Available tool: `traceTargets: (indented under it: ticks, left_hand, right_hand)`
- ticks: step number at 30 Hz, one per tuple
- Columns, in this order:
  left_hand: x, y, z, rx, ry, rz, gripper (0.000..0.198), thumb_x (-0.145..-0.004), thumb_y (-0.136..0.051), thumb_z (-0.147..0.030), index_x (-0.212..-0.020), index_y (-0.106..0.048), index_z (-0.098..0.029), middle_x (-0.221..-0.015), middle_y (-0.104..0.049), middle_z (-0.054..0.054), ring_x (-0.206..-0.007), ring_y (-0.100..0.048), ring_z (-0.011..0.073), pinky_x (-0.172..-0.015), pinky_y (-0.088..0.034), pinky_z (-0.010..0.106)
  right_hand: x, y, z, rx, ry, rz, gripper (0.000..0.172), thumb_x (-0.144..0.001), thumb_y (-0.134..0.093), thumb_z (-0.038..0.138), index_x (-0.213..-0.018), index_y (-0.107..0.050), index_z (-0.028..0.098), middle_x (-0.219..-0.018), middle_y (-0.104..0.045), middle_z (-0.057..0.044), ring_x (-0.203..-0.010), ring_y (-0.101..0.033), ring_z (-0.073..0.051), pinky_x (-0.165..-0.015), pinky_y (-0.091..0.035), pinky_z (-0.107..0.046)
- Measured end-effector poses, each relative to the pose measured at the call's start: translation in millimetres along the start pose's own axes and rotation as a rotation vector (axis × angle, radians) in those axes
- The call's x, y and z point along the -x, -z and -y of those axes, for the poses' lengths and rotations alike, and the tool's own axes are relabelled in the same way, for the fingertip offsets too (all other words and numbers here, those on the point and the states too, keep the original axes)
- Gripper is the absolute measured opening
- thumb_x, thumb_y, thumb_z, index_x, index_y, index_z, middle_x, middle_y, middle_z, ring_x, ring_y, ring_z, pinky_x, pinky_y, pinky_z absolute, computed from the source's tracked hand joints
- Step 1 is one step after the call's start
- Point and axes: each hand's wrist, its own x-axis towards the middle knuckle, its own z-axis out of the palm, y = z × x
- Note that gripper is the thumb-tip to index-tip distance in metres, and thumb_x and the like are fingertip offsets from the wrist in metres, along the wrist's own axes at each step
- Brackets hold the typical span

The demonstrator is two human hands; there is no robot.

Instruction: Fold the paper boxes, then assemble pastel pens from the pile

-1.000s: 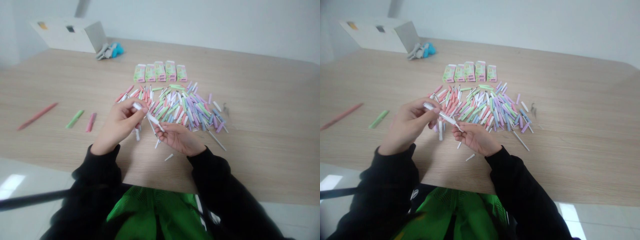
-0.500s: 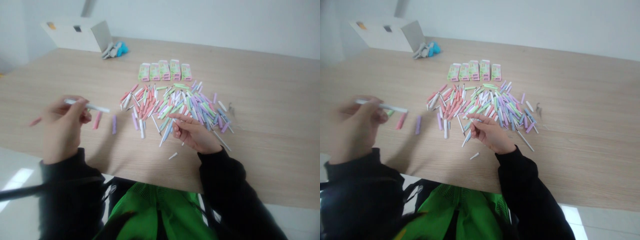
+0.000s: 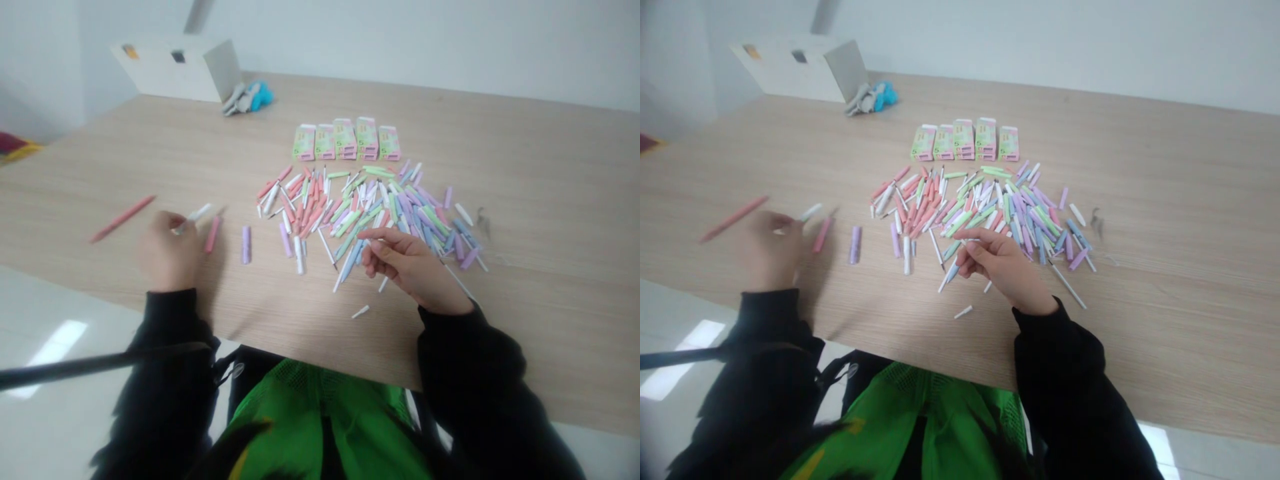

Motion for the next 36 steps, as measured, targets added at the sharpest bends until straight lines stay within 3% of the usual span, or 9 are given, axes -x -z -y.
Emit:
traceTargets:
  ticks: [6, 10, 13, 16, 20, 23, 28, 31, 36]
  left_hand:
    - [-2.8, -7.0, -3.5, -0.198, -0.016, -0.051, 0.034, -0.089, -0.056, -0.04, -0.105, -0.069, -0.013, -0.107, -0.065, 0.013, -0.103, -0.055, 0.0326, -0.082, -0.037, 0.041]
    - [3.0, 0.6, -7.9, -0.126, -0.102, -0.119, 0.038, -0.093, -0.053, -0.045, -0.112, -0.065, -0.015, -0.115, -0.059, 0.011, -0.114, -0.05, 0.0312, -0.092, -0.037, 0.042]
    - [23.9, 11.1, -31.1, 0.007, -0.234, -0.175, 0.027, -0.096, -0.05, -0.038, -0.107, -0.064, -0.017, -0.104, -0.061, 0.009, -0.104, -0.055, 0.0266, -0.088, -0.04, 0.039]
    - [59.4, 13.9, -69.2, 0.033, -0.363, -0.034, 0.018, -0.094, -0.05, -0.031, -0.091, -0.063, -0.02, -0.085, -0.064, 0.005, -0.076, -0.058, 0.0212, -0.072, -0.04, 0.034]
    - [99.4, 0.5, -110.6, -0.15, -0.405, 0.34, 0.039, -0.096, -0.045, -0.051, -0.076, -0.06, -0.021, -0.068, -0.064, 0.007, -0.064, -0.059, 0.0244, -0.058, -0.032, 0.033]
    - [108.1, -12.4, -120.5, -0.209, -0.387, 0.393, 0.047, -0.094, -0.045, -0.062, -0.077, -0.059, -0.021, -0.074, -0.069, 0.012, -0.066, -0.063, 0.0274, -0.056, -0.032, 0.033]
    - [100.6, -20.2, -116.3, -0.24, -0.415, 0.428, 0.037, -0.096, -0.045, -0.051, -0.087, -0.062, -0.018, -0.081, -0.071, 0.015, -0.072, -0.066, 0.0298, -0.059, -0.037, 0.034]
    - [93.6, -15.4, -111.4, -0.046, -0.414, 0.475, 0.032, -0.096, -0.045, -0.045, -0.084, -0.06, -0.019, -0.077, -0.068, 0.01, -0.071, -0.063, 0.0258, -0.061, -0.038, 0.033]
    - [85.1, 0.9, -113.2, 0.555, -0.54, 0.575, 0.027, -0.097, -0.049, -0.04, -0.084, -0.06, -0.018, -0.078, -0.063, 0.003, -0.073, -0.058, 0.0175, -0.072, -0.045, 0.03]
  right_hand:
    - [2.3, -0.9, 3.3, 0.163, 0.089, -0.037, 0.025, -0.085, -0.075, 0.039, -0.102, -0.073, 0.021, -0.07, -0.068, 0.002, -0.059, -0.063, -0.011, -0.059, -0.053, -0.028]
    - [4.1, -1.5, 6.3, 0.228, 0.14, -0.056, 0.022, -0.088, -0.072, 0.037, -0.102, -0.074, 0.021, -0.072, -0.069, 0.001, -0.059, -0.063, -0.011, -0.059, -0.053, -0.028]
    - [8.1, 2.9, 4.5, 0.245, 0.18, -0.095, 0.021, -0.089, -0.07, 0.037, -0.103, -0.076, 0.022, -0.074, -0.069, 0.0, -0.06, -0.061, -0.011, -0.061, -0.052, -0.029]
    - [14.0, 11.1, -0.2, 0.289, 0.204, -0.152, 0.021, -0.09, -0.069, 0.036, -0.104, -0.077, 0.022, -0.075, -0.068, 0.0, -0.063, -0.06, -0.011, -0.062, -0.05, -0.029]
    - [19.0, 19.5, -6.2, 0.323, 0.203, -0.186, 0.02, -0.091, -0.067, 0.033, -0.104, -0.078, 0.022, -0.076, -0.068, 0.001, -0.062, -0.058, -0.011, -0.061, -0.048, -0.029]
    - [19.2, 19.6, -7.6, 0.352, 0.202, -0.174, 0.019, -0.091, -0.065, 0.028, -0.103, -0.078, 0.022, -0.075, -0.068, 0.001, -0.061, -0.059, -0.011, -0.061, -0.048, -0.029]
    - [20.1, 14.1, -6.1, 0.441, 0.202, -0.141, 0.02, -0.091, -0.062, 0.025, -0.102, -0.078, 0.02, -0.074, -0.069, 0.0, -0.06, -0.06, -0.011, -0.06, -0.05, -0.029]
    - [23.1, 12.0, -4.8, 0.407, 0.213, -0.145, 0.019, -0.091, -0.064, 0.028, -0.105, -0.074, 0.019, -0.072, -0.069, 0.001, -0.059, -0.062, -0.011, -0.06, -0.052, -0.029]
    - [27.8, 7.5, 5.1, 0.34, 0.203, -0.16, 0.015, -0.088, -0.072, 0.031, -0.094, -0.067, 0.019, -0.072, -0.072, -0.001, -0.059, -0.066, -0.013, -0.059, -0.055, -0.03]
